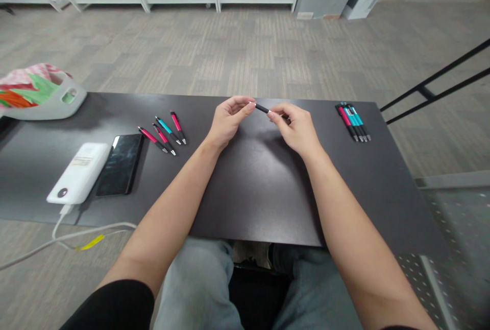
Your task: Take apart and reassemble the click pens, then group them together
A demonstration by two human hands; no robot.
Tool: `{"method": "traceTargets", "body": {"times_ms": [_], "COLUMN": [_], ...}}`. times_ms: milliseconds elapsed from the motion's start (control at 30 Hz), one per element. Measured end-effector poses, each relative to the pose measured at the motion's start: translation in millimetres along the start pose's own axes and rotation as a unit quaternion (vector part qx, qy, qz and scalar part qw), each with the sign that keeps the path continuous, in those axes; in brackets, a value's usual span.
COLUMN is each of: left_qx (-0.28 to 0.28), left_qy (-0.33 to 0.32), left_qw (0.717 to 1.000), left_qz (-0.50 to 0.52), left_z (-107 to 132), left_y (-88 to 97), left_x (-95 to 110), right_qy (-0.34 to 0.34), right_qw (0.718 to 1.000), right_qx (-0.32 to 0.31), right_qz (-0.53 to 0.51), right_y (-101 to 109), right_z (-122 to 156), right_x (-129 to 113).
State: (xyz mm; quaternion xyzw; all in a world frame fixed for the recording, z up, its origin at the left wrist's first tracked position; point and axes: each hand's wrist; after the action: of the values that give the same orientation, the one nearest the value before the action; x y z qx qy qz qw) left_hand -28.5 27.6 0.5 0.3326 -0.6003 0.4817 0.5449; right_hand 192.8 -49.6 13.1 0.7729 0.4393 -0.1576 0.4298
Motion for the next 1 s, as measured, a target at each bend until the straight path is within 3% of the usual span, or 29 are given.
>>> {"method": "traceTargets", "body": {"times_ms": [200,733,867,1000], "left_qx": [0.025,0.034,0.036,0.026], "left_qy": [0.041,0.037,0.042,0.026], "left_qw": [0.999,0.999,0.998,0.999], "left_qz": [-0.001,0.004,0.003,0.013], "left_z": [5.1,4.9,5.3,4.1], "left_y": [-6.1,-8.2,-7.7,-6.8], "left_x": [9.4,10.2,9.9,8.6], "right_qy": [-0.049,-0.088,-0.068,-0.079], "right_qw": [0.997,0.991,0.993,0.988], "right_qx": [-0.004,-0.039,-0.030,-0.065], "right_qz": [-0.054,-0.097,-0.090,-0.111], "right_y": [-1.0,-6.4,-6.9,-8.7], "right_z": [-1.2,-1.2,-1.4,-1.2], "right_x": [-4.1,-3.9,-6.1,-9.1]}}
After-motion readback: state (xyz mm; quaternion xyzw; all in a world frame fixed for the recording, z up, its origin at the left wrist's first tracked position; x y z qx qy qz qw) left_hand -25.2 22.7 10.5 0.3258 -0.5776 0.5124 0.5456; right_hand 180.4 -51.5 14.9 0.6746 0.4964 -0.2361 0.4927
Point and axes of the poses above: each hand's wrist, its own z-axis away from the middle knuckle, its own y-axis out of the back of the hand, x = y × z, and after that the axes turned 15 degrees about y, right-handed
